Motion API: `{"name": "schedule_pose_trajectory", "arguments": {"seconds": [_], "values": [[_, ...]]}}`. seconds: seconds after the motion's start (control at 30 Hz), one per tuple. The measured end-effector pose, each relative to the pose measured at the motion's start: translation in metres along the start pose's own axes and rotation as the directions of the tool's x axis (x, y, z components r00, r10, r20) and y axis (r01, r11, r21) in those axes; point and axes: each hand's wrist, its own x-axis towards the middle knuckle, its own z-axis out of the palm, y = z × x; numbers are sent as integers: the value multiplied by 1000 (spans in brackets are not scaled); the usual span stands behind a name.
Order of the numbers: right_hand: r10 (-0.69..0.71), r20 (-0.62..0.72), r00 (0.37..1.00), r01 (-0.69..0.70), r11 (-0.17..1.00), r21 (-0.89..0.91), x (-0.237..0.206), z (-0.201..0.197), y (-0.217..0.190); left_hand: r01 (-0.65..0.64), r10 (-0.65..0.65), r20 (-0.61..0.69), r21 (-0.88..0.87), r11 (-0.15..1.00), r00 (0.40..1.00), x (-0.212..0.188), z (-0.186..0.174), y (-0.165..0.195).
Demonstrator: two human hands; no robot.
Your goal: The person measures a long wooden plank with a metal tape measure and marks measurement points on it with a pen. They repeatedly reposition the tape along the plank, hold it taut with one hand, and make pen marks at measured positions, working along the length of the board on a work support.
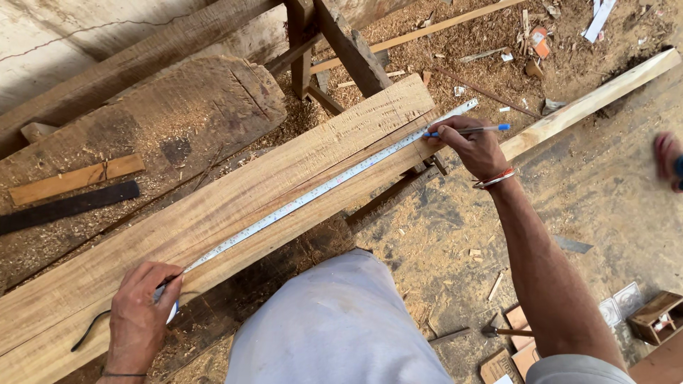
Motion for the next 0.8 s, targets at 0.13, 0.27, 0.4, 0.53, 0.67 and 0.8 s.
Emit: {"name": "schedule_pose_trajectory", "arguments": {"seconds": [0.13, 0.27, 0.4, 0.53, 0.67, 0.8], "values": [[-19, 43, 999, 19, 1000, -15, 1, -3, -2, 8, -9, 8, 17, 1000, 1000, -2, 7, -9], [14, 55, 998, -14, 1000, -16, 3, -4, -4, 38, -45, 68, 98, 994, 997, -1, 18, -23], [13, 60, 998, -12, 1000, -6, 3, -4, -6, 42, -47, 63, 89, 995, 997, -5, 22, -29], [-4, 60, 998, 5, 1000, -13, 3, -5, -6, 39, -43, 51, 70, 997, 998, -5, 19, -25], [17, 63, 998, -14, 999, -36, 3, -4, -5, 45, -48, 48, 69, 997, 998, -5, 14, -19], [32, 63, 998, -27, 997, -78, 3, -3, -5, 46, -49, 42, 64, 997, 998, -4, 13, -16]]}}
